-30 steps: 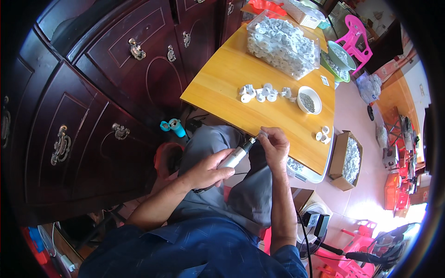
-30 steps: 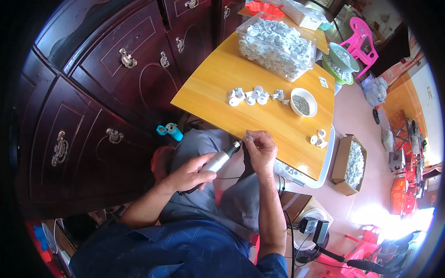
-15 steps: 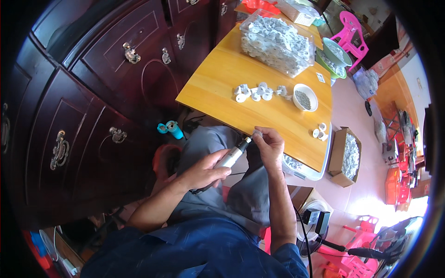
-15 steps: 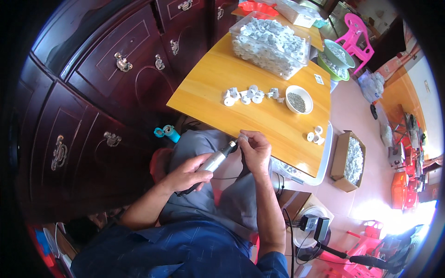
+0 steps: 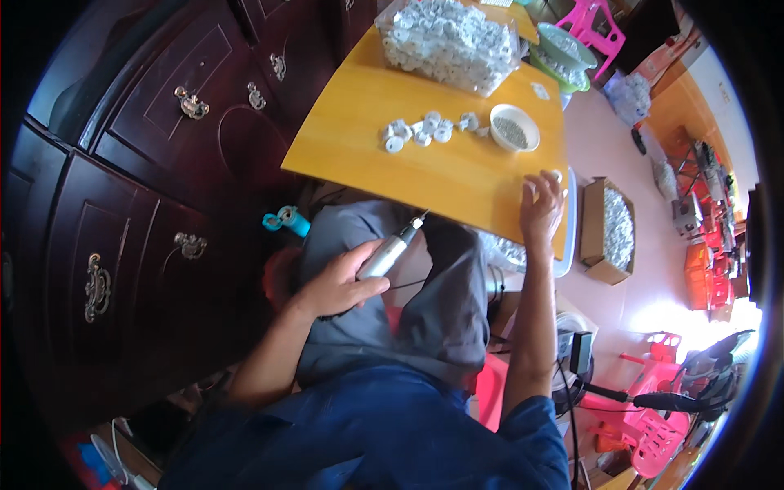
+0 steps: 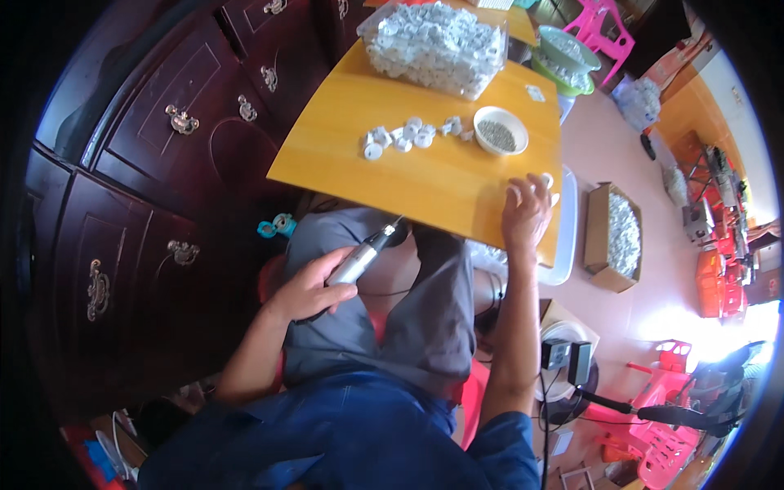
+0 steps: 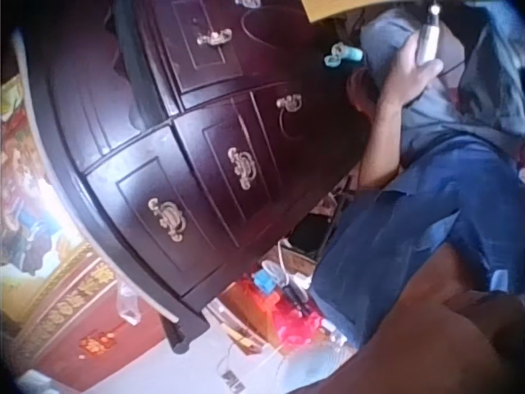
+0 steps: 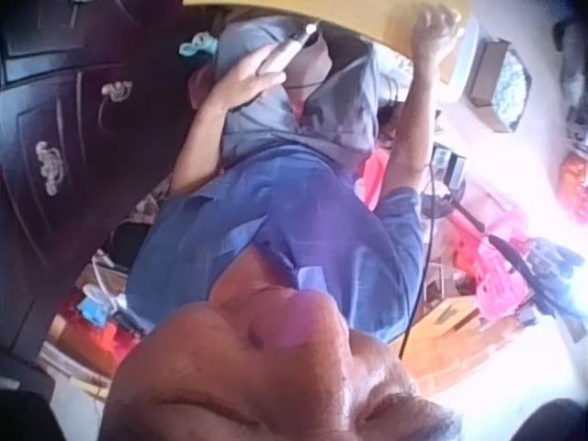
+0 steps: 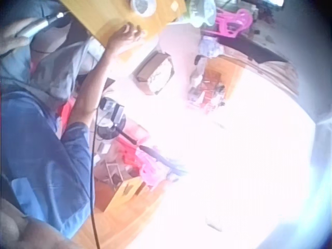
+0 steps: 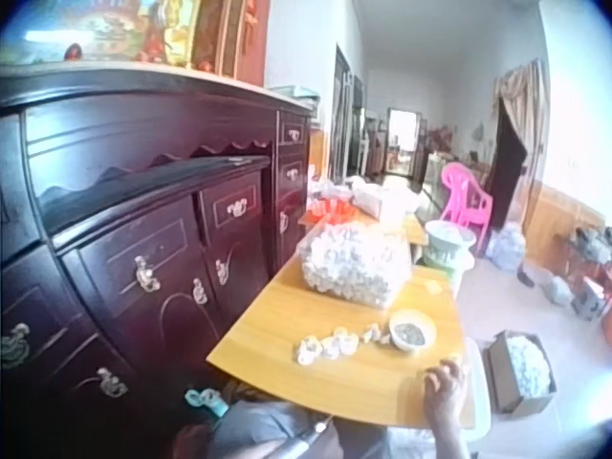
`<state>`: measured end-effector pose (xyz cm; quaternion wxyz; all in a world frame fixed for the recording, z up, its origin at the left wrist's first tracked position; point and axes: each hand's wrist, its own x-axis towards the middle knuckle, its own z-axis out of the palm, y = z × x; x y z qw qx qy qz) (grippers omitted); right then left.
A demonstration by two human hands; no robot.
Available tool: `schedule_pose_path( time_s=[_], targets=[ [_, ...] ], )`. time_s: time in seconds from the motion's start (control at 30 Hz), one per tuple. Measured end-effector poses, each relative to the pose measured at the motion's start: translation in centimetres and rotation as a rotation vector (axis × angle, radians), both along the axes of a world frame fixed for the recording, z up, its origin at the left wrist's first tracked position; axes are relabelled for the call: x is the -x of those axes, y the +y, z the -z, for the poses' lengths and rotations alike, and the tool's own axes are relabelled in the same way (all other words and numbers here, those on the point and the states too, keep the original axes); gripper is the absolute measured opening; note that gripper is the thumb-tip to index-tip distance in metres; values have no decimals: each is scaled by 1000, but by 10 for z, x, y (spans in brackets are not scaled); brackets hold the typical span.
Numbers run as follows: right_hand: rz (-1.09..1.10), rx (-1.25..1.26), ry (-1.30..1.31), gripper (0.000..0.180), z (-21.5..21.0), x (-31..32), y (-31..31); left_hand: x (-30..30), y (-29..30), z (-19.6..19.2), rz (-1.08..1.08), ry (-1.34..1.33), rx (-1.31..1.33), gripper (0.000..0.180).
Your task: The recorder is assembling small plastic and metal components using a hand tool.
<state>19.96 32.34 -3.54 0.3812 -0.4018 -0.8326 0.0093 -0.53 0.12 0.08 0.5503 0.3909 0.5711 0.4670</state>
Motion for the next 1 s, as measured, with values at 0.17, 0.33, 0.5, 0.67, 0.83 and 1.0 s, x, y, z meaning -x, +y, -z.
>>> schedule_pose_path(
  time_s=[0.17,0.33,0.5,0.67,0.83,1.0],
  targets=[
    [-29,-36,30,23,7,9,1,38,0,-8,328,570,-61,66],
    [-155,-58,86,29,11,10,-9,103,22,-61,531,874,164,63],
    [-241,-7,155,29,6,10,-14,147,24,-73,353,943,387,58],
    [-268,58,173,25,7,6,-13,163,15,-38,447,939,547,59],
    [-257,113,211,21,5,4,-13,153,20,72,627,904,510,61],
    [-225,194,268,14,11,-3,-11,109,53,208,797,749,410,58]
  ],
)
